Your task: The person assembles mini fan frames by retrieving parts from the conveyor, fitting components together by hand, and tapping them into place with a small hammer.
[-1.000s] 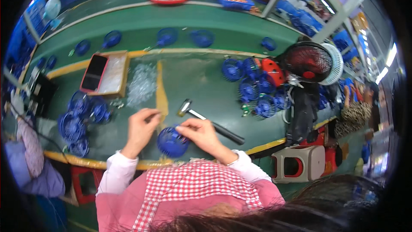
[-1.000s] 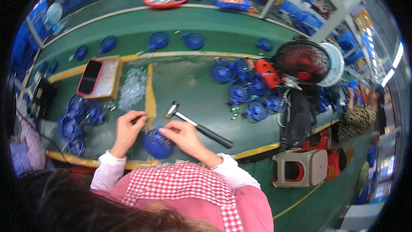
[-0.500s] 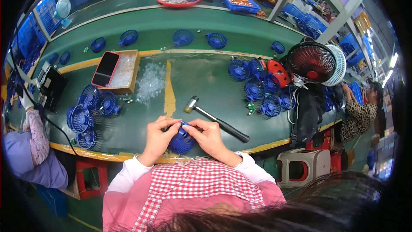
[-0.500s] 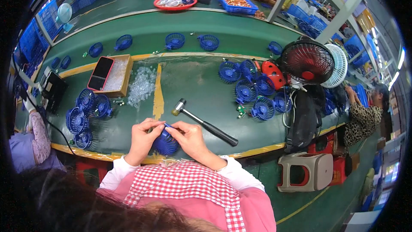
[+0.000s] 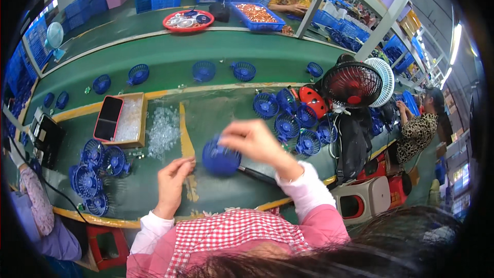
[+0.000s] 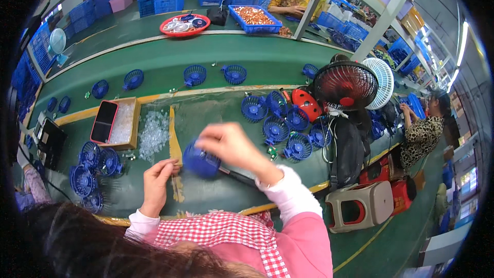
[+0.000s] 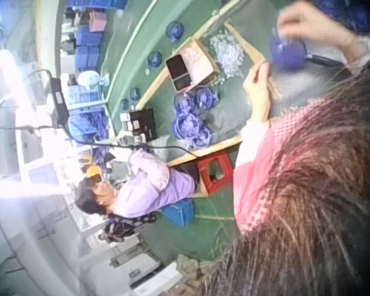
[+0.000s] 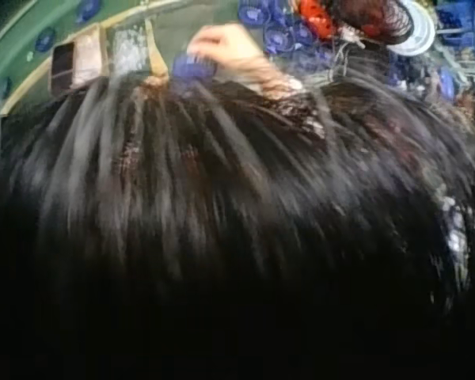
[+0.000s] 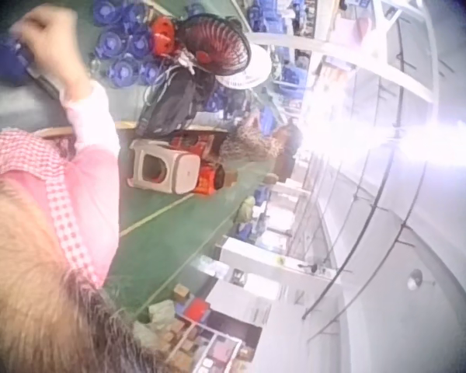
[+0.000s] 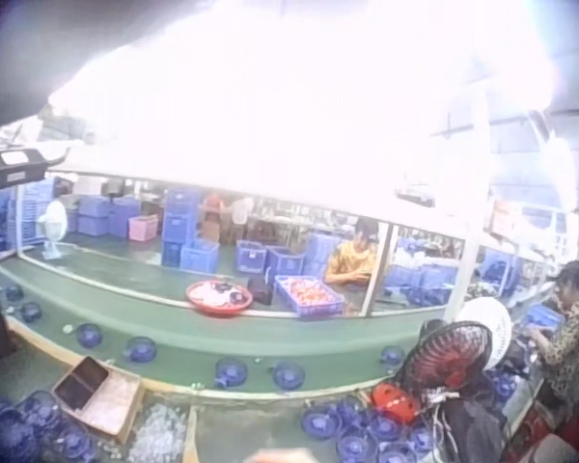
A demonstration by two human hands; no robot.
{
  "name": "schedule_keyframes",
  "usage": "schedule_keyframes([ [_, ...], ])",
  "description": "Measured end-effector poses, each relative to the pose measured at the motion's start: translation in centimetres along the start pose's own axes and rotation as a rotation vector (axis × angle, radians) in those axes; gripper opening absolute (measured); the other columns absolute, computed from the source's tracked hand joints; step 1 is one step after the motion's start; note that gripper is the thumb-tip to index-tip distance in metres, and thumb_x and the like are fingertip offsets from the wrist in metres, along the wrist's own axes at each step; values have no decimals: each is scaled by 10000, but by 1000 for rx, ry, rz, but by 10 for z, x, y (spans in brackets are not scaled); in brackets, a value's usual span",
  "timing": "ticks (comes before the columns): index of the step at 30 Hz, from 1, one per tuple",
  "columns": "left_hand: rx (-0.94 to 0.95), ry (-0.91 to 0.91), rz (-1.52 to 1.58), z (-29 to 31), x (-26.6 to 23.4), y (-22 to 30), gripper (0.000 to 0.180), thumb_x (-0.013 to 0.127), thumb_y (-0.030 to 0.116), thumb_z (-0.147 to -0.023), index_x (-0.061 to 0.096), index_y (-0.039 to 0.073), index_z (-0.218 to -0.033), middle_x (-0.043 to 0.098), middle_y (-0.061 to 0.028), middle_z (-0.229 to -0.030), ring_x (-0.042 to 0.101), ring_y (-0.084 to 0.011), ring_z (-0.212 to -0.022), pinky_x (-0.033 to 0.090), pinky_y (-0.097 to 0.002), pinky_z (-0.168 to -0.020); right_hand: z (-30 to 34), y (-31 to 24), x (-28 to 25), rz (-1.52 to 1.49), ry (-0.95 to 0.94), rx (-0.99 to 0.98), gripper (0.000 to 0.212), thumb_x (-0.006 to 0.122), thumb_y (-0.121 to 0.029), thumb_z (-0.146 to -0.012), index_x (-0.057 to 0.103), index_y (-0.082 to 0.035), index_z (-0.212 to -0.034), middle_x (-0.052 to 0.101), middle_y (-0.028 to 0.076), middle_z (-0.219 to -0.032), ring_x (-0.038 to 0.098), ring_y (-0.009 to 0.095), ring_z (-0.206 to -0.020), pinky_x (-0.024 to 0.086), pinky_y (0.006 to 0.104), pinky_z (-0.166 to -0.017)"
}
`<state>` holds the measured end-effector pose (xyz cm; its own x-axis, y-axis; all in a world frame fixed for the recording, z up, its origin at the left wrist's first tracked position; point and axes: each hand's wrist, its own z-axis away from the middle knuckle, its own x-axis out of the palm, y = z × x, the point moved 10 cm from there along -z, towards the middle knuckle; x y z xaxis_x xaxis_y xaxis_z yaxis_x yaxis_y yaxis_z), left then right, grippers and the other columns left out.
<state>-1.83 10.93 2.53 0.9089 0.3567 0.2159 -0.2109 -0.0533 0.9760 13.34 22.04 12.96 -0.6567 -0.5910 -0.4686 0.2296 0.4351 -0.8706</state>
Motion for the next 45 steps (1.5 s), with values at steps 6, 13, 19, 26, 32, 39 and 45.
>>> schedule_keyframes([
  [6, 98, 3, -86, -5, -15, -24, 233, 566, -14, -866, 584, -51, -1095, 643, -93, -895, 603, -127, -789, 497, -257, -724, -99, 63, -168, 784, 595, 24, 194, 682, -255, -746, 687, -82, -834, 667, 133, -823, 636, 335, -786, 504, 426, -686],
  [13, 84, -116, -268, -8, -16, -27, 306, 589, -35, -818, 582, -38, -1124, 641, -70, -823, 599, -93, -722, 485, -224, -657, -193, 113, -124, 898, 469, -31, 158, 612, -194, -738, 658, -44, -758, 637, 191, -796, 613, 382, -768, 504, 475, -693],
  [19, 105, -194, -399, -15, -8, -31, 214, 582, 10, -856, 615, -50, -1059, 645, -64, -774, 600, -91, -650, 487, -221, -601, -217, 158, -15, 883, 221, 34, 204, 564, -47, -748, 655, -38, -930, 635, 170, -900, 582, 354, -936, 487, 436, -818],
  [26, 95, 255, -99, -12, -63, -16, 188, 519, 106, -931, 614, -32, -1017, 632, -76, -759, 558, -89, -593, 456, -213, -522, -105, 30, 24, 544, 147, -352, 108, 582, -66, -732, 627, -39, -826, 604, 148, -833, 567, 356, -832, 484, 452, -715],
  [32, 29, 342, -42, -7, -83, -18, 261, 506, 218, -956, 618, -10, -896, 587, -37, -662, 503, -65, -524, 408, -203, -466, 45, -13, 133, 489, -192, -450, 174, 649, -82, -723, 625, -69, -895, 580, 83, -809, 594, 254, -774, 502, 358, -590],
  [39, 29, 8, -467, 26, -16, -15, 174, 693, 45, -789, 600, -28, -917, 615, -26, -671, 565, -72, -592, 460, -225, -535, 34, 25, 122, 490, 51, -311, 115, 610, -63, -746, 589, -29, -853, 584, 118, -824, 578, 311, -818, 495, 412, -640],
  [45, 56, -26, -604, 28, -15, -16, 264, 655, 12, -774, 544, -34, -1009, 633, -66, -675, 565, -101, -560, 466, -247, -539, 27, 31, 118, 348, 30, -112, 224, 614, -144, -801, 629, -28, -992, 627, 163, -902, 601, 343, -863, 488, 430, -720],
])
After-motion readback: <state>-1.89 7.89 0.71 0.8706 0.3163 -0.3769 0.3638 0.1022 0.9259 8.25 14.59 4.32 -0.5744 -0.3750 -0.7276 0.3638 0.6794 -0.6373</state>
